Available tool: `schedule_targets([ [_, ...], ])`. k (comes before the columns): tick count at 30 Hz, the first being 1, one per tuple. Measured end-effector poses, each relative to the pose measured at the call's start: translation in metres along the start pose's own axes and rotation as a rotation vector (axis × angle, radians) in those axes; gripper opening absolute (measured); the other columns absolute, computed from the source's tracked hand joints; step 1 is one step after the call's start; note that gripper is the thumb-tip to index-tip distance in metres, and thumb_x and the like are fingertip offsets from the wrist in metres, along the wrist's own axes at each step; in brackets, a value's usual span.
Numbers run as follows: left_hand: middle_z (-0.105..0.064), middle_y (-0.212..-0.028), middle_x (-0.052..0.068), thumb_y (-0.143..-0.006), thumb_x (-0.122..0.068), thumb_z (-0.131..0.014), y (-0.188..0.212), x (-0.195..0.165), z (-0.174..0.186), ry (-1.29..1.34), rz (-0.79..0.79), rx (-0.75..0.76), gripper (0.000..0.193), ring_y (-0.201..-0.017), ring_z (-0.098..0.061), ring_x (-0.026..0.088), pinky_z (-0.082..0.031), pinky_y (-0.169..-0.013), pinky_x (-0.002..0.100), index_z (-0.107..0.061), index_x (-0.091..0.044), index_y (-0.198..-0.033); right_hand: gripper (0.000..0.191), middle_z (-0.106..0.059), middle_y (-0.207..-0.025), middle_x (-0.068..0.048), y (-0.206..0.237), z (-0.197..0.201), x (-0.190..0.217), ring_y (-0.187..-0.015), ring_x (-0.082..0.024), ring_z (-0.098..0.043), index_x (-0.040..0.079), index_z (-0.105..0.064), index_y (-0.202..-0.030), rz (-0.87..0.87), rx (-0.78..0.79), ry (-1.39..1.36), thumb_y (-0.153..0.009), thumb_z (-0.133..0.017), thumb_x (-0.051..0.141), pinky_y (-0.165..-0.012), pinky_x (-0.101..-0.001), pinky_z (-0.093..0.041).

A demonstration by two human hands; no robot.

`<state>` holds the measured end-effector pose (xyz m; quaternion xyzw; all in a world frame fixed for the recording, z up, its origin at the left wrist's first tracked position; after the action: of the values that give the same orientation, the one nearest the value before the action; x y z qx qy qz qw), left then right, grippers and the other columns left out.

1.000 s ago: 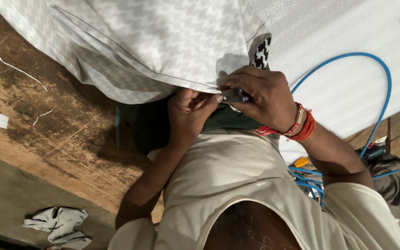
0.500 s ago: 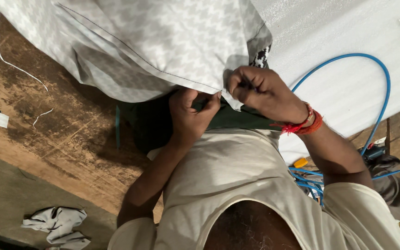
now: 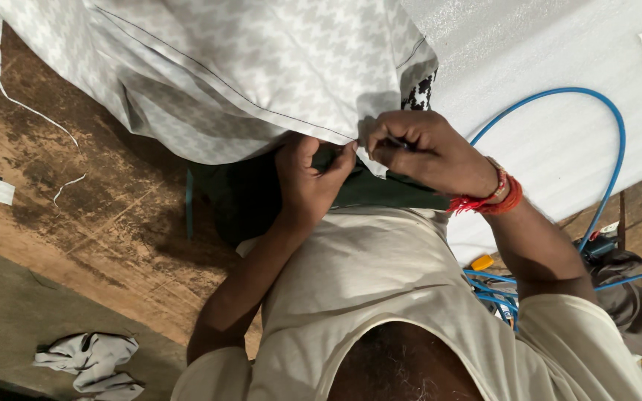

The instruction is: The person uses small scissors to cut along the edge of a white patterned fabric held on their lap. They repeatedly trim the fabric edge and remove small cut pieces throughout the clip.

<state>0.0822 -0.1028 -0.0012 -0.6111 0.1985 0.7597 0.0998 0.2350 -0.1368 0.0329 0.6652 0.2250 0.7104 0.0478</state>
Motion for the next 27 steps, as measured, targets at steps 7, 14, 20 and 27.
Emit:
schedule_targets([
  [7,-0.072,-0.084,0.008,-0.083,-0.004,-0.082,-0.006,0.009,-0.004,-0.066,-0.017,-0.003,0.020,-0.075,-0.071,0.019,-0.055,-0.073,0.032,-0.068,-0.004,-0.097,0.014,-0.068,-0.113,-0.007,0.003,-0.005,-0.046,-0.066,-0.003,-0.046,0.002,-0.061,-0.105,0.030,-0.173,-0.531,-0.096,-0.053,-0.005,-0.059,-0.0216,-0.039],
  [14,-0.069,-0.080,0.013,-0.080,-0.006,-0.082,-0.010,0.030,-0.007,-0.230,-0.091,-0.010,0.017,-0.070,-0.068,0.029,-0.054,-0.066,0.037,-0.067,-0.004,-0.086,0.013,-0.060,-0.093,-0.005,0.027,-0.029,-0.055,-0.055,-0.005,-0.044,0.004,-0.058,-0.098,-0.397,-0.278,-0.943,-0.108,-0.052,0.010,-0.046,-0.0219,-0.034],
  [20,-0.068,-0.075,0.012,-0.082,-0.011,-0.085,-0.024,0.024,-0.001,-0.310,-0.098,-0.109,0.024,-0.067,-0.065,0.028,-0.051,-0.065,0.037,-0.063,-0.004,-0.079,0.009,-0.051,-0.064,-0.001,0.098,-0.024,-0.024,-0.056,-0.008,-0.042,0.004,-0.065,-0.092,-0.431,-0.122,-0.297,-0.093,-0.059,0.011,-0.049,-0.0243,-0.034],
  [27,-0.066,-0.081,-0.004,-0.094,-0.003,-0.079,0.006,0.030,-0.007,0.439,0.277,0.067,0.021,-0.071,-0.051,-0.001,-0.040,-0.062,0.019,-0.059,-0.003,-0.091,0.027,-0.061,-0.094,-0.015,0.059,0.033,0.018,-0.081,-0.022,-0.057,0.004,-0.062,-0.103,0.290,-0.528,0.240,-0.090,-0.079,0.019,-0.070,-0.0315,-0.046],
])
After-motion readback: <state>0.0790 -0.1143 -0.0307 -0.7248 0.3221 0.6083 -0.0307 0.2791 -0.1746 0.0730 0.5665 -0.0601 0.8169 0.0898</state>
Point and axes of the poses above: each hand's wrist, its own y-axis away from the middle knuckle, its own z-axis out of the back of the hand, x = y × z, the point moved 9 cm from there along -y, towards the middle knuckle
